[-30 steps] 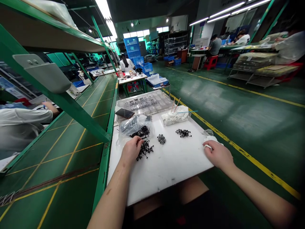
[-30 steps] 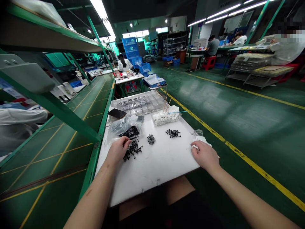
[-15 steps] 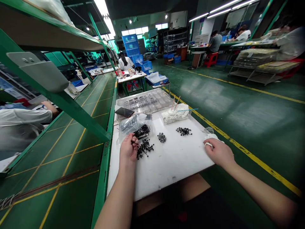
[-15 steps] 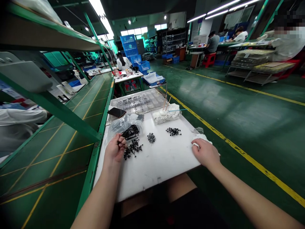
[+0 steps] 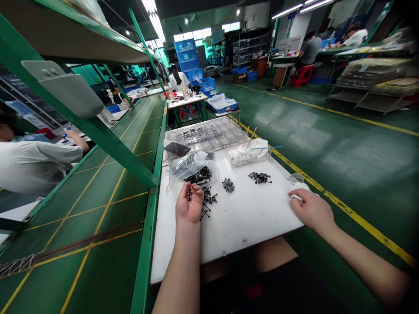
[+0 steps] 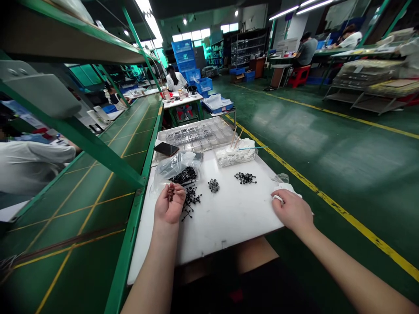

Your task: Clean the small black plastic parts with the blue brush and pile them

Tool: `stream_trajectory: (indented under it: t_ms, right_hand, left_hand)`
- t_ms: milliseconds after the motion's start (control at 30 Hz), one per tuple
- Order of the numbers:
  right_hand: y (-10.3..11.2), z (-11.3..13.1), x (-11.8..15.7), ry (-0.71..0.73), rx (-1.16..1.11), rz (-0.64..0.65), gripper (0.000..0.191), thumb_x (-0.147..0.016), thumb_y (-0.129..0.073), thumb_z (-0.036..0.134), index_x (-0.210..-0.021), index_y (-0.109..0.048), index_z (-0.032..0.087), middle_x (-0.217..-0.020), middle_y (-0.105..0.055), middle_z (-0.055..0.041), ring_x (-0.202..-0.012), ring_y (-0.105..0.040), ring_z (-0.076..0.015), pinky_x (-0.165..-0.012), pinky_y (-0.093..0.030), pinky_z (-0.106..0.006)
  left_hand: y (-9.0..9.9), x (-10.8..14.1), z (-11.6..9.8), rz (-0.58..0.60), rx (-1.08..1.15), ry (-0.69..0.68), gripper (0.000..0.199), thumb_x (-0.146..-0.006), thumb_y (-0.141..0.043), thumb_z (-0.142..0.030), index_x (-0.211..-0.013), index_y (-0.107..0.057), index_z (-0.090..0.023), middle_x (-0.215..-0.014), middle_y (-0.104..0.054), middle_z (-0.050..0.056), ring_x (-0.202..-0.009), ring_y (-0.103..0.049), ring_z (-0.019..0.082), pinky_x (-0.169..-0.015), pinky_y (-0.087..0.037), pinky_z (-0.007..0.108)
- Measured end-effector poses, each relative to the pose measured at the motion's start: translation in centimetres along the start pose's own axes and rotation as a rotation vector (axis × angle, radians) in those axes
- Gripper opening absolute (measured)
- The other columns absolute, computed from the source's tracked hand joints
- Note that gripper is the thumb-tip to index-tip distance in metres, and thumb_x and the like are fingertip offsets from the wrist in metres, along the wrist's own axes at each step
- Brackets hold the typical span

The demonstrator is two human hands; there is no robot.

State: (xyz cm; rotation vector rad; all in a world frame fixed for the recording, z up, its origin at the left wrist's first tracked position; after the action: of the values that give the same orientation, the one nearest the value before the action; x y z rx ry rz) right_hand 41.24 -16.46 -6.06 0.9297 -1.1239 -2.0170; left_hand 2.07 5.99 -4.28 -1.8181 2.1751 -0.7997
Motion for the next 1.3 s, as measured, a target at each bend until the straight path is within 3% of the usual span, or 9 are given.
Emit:
stream_trajectory:
  t_ms: [133,267,400,567,700,967,1167,1300]
  right_hand:
    - [0.0,0.0,0.1,0.005,0.012,0.001,0.032,-0.089,-0.05,0.032,-0.098,-0.08,0.026,-0.111,-0.082,-0.0052,-0.096,-0.074,-0.0291,-0.073,-0.052,-0.037]
    - [-0.1,0.0,0.1,-0.003,0.022,0.002,0.032,-0.089,-0.05,0.032,-0.099,-0.08,0.025,-0.113,-0.081,-0.0059,-0.096,-0.073,-0.0287,-0.073,-0.051,-0.037]
    - [-0.2,-0.2,0.0,-0.014,0.011,0.01,0.031,-0.087,-0.053,0.032,-0.099,-0.081,0.024,-0.114,-0.081,-0.0078,-0.095,-0.073,-0.0296,-0.071,-0.05,-0.037]
    - [-0.2,-0.2,0.0,-0.015,0.014,0.017,0.031,-0.088,-0.052,0.032,-0.099,-0.08,0.024,-0.114,-0.081,-0.007,-0.094,-0.073,-0.029,-0.07,-0.049,-0.036]
    - [-0.2,-0.2,0.0,-0.015,0.024,0.013,0.032,-0.089,-0.051,0.032,-0.099,-0.08,0.025,-0.115,-0.081,-0.0061,-0.095,-0.074,-0.0289,-0.068,-0.049,-0.036]
    - [-0.4,-0.4,0.1,-0.025,0.017,0.017,0.032,-0.089,-0.051,0.033,-0.1,-0.08,0.026,-0.117,-0.081,-0.0053,-0.097,-0.073,-0.0291,-0.073,-0.052,-0.037]
    - [-0.4,-0.4,0.1,-0.031,0.03,0.025,0.033,-0.09,-0.05,0.034,-0.101,-0.08,0.026,-0.118,-0.081,-0.0052,-0.1,-0.073,-0.0295,-0.073,-0.051,-0.037]
    - [-0.3,-0.2,0.0,-0.025,0.031,0.027,0.033,-0.09,-0.049,0.033,-0.1,-0.08,0.025,-0.117,-0.081,-0.0059,-0.098,-0.073,-0.0296,-0.072,-0.051,-0.037]
  left_hand:
    - [-0.2,3.3,2.0,0.072,-0.243,0.053,0.031,-0.107,-0.068,-0.041,-0.124,-0.068,-0.015,-0.11,-0.073,0.007,-0.085,-0.072,0.018,-0.073,-0.064,0.033]
    - [1.9,5.2,0.1,0.111,-0.62,0.017,0.03,-0.108,-0.065,-0.043,-0.118,-0.068,-0.015,-0.097,-0.07,0.003,-0.072,-0.066,0.014,-0.064,-0.059,0.028]
    - [3.1,6.0,-2.5,0.207,-1.085,-0.05,0.02,-0.104,-0.073,-0.035,-0.108,-0.071,-0.015,-0.099,-0.072,0.003,-0.08,-0.068,0.016,-0.073,-0.062,0.032]
    - [1.8,6.8,-1.0,0.322,-1.466,-0.124,0.022,-0.104,-0.071,-0.036,-0.116,-0.072,-0.017,-0.114,-0.074,0.008,-0.098,-0.072,0.021,-0.089,-0.064,0.041]
    - [1.0,6.5,-0.4,0.36,-1.589,-0.201,0.023,-0.106,-0.069,-0.037,-0.119,-0.072,-0.017,-0.121,-0.074,0.009,-0.105,-0.073,0.023,-0.094,-0.063,0.044]
    - [1.2,5.1,-2.9,0.337,-1.66,-0.265,0.025,-0.108,-0.067,-0.038,-0.12,-0.071,-0.017,-0.116,-0.074,0.008,-0.098,-0.073,0.021,-0.088,-0.064,0.041]
    - [0.9,6.5,-2.1,0.548,-1.667,-0.198,0.02,-0.106,-0.069,-0.036,-0.114,-0.073,-0.018,-0.118,-0.074,0.008,-0.101,-0.072,0.021,-0.092,-0.063,0.042]
    - [1.2,6.5,-1.7,0.581,-1.619,-0.152,0.02,-0.107,-0.068,-0.036,-0.112,-0.073,-0.018,-0.116,-0.074,0.008,-0.098,-0.072,0.02,-0.09,-0.063,0.04]
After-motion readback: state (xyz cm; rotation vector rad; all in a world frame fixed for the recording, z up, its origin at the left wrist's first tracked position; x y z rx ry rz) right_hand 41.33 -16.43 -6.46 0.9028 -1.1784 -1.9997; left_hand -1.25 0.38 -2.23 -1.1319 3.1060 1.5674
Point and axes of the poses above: each hand's wrist, its own x-axis away from the middle knuckle, its own y-axis out of the back of the hand, z = x × y, the point moved 7 cm from there along -x, towards the middle knuckle
